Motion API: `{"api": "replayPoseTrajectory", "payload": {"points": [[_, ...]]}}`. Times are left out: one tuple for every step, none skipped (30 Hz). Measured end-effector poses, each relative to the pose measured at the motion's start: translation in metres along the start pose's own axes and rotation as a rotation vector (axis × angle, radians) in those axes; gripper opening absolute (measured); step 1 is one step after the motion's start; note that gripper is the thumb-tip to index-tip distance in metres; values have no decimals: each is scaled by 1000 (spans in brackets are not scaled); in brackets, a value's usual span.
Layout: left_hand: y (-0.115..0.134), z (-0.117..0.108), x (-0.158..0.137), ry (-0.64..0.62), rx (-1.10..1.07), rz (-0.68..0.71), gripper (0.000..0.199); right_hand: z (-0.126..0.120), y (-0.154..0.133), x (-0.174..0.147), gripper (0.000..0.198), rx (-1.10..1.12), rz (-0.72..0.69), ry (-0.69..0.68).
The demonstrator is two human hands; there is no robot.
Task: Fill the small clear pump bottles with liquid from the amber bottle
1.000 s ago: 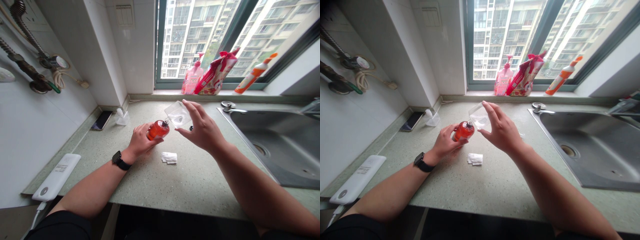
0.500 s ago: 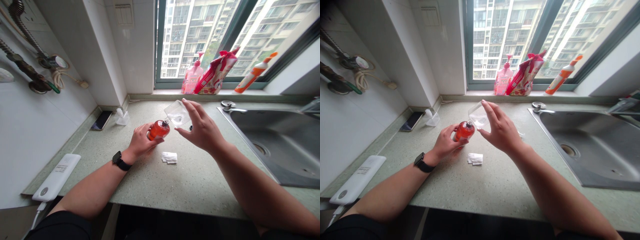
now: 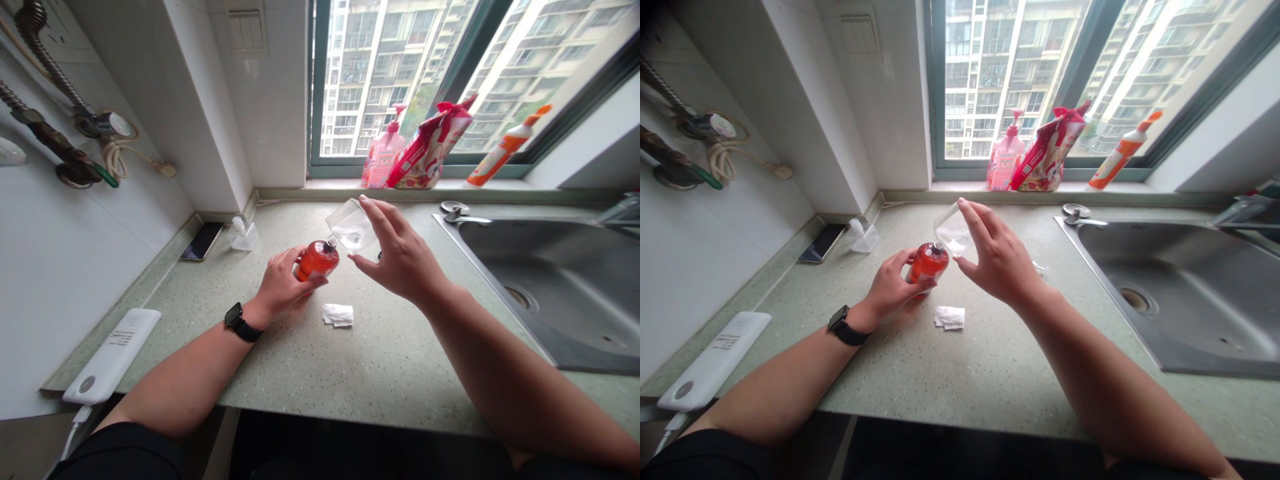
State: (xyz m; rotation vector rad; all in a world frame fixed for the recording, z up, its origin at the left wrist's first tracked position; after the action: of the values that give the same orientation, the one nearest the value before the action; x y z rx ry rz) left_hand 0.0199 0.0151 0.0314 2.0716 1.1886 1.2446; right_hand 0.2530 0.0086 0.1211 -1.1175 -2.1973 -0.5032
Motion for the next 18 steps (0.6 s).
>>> {"api": "replayPoseTrajectory", "payload": {"points": [[0,0,0,1,-2,-1,72,0,0,0,107,1,1,-1],[0,0,0,2,-3,-1,72,0,-1,0,106,0,0,-1],[0,0,0,2,-5,-1,71,-1,-1,1,106,-1,-1,1],[0,0,0,1,-8,0,71,-1,-1,1,105,-3,-3,3],[0,0,0,1,-11,2,71,-1,-2,1,104,-4,-5,7],[0,0,0,1,-14,3,72,-1,-2,1,103,-4,-9,12],[0,0,0,1,-17,5,72,-1,-3,1,102,-3,-13,17],[0,0,0,3,-19,6,72,-1,-3,2,101,-1,-14,21],[0,0,0,5,-21,6,72,-1,-3,2,101,2,-15,24],[0,1,0,6,-23,6,72,-1,-2,2,101,6,-17,28],[0,1,0,7,-26,5,71,0,-2,2,101,11,-20,34],[0,1,1,6,-30,4,71,0,-2,2,102,16,-23,41],[0,1,1,6,-34,2,70,1,-2,1,102,21,-27,48],[-1,1,1,5,-38,1,70,1,-2,2,102,25,-31,56],[-1,1,1,4,-43,0,70,1,-2,2,103,27,-31,60],[0,1,1,3,-49,0,71,1,-2,2,103,28,-30,62],[0,1,1,2,-54,-1,71,1,-2,2,103,27,-29,63],[0,1,1,1,-59,-1,71,1,-3,2,103,27,-28,63]]}}
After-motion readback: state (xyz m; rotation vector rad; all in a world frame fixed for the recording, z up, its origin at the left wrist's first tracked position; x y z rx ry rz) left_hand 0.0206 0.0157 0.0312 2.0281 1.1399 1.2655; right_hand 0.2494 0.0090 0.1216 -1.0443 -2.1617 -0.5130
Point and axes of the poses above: each hand's wrist, its own x-axis towards the middle knuckle, its own z-axis out of the palm, y = z × x, the point moved 4 cm from there along x, towards the middle knuckle, and after that the axes turned 11 degrees about -x, right-handed, at the moved point
